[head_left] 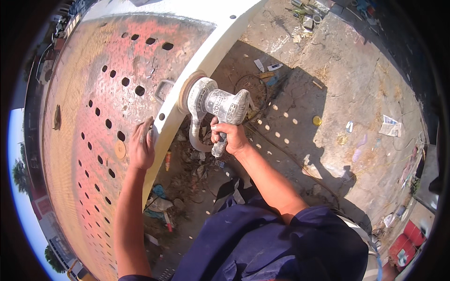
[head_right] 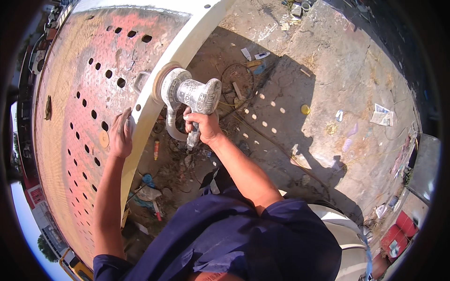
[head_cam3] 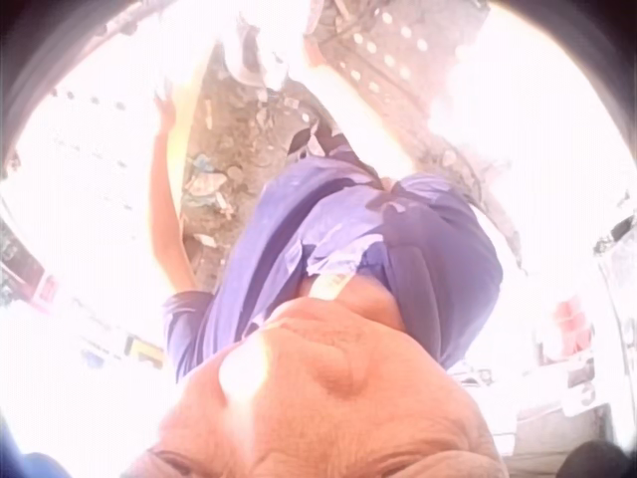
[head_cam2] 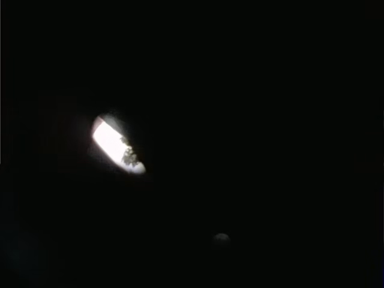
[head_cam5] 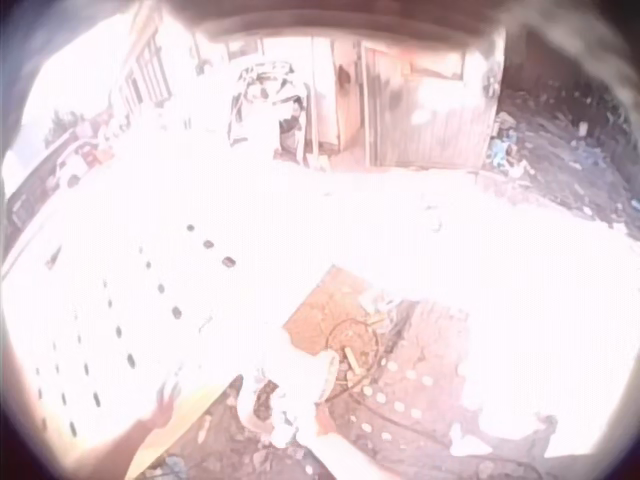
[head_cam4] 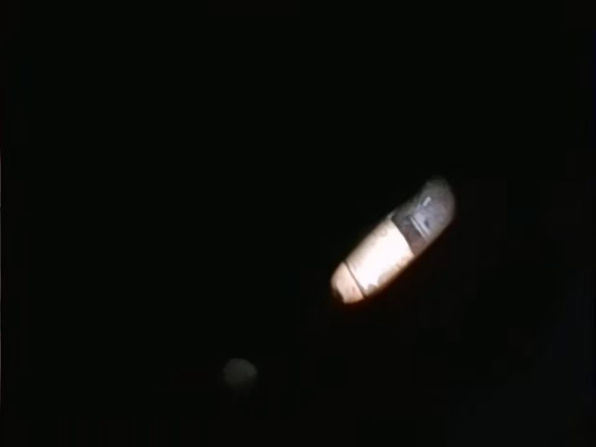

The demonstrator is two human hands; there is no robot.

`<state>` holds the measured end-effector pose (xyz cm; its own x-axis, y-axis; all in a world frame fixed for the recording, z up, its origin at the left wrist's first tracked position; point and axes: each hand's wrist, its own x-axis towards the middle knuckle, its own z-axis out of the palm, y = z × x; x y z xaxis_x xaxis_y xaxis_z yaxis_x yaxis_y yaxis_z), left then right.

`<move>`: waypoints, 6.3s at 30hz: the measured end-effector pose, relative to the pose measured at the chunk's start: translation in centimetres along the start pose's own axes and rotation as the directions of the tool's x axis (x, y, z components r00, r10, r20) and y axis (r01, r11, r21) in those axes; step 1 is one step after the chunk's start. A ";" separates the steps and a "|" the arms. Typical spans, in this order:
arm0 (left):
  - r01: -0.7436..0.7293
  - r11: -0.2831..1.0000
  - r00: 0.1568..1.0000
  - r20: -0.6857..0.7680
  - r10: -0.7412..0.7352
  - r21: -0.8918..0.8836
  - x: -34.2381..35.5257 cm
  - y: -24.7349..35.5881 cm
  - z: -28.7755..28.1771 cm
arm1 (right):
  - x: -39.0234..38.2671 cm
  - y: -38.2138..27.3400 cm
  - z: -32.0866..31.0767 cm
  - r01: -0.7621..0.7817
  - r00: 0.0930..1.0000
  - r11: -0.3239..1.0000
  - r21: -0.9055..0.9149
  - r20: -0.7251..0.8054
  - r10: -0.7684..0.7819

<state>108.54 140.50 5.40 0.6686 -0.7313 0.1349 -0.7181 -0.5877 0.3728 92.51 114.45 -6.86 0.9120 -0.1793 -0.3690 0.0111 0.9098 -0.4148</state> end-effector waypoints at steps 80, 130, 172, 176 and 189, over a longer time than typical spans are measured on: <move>-0.019 1.000 0.999 0.050 0.018 0.015 0.4 -0.9 0.8 | 7.1 -3.9 -7.4 -0.088 0.996 0.967 0.241 0.050 0.078; -0.011 0.999 0.998 0.062 0.009 0.030 0.7 -0.4 0.6 | 6.3 -5.4 -6.4 -0.075 0.996 0.987 0.143 0.062 0.066; -0.007 1.000 0.998 0.056 0.006 0.016 0.5 -0.9 0.8 | 4.8 -1.9 -5.4 -0.075 0.995 0.970 0.229 0.080 0.058; -0.034 0.999 0.998 0.048 0.033 0.021 0.5 -1.1 0.9 | 3.4 -0.5 -5.4 -0.145 0.989 0.983 0.114 0.037 0.142; -0.028 0.999 0.997 0.071 0.026 0.033 0.4 -1.3 0.8 | 3.3 -0.2 -5.6 -0.149 0.989 0.975 0.167 0.048 0.143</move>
<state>109.61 140.70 4.24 0.6344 -0.7689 0.0791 -0.7427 -0.5780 0.3380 93.28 111.62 -12.64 0.9228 -0.0290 -0.3842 -0.0570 0.9760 -0.2104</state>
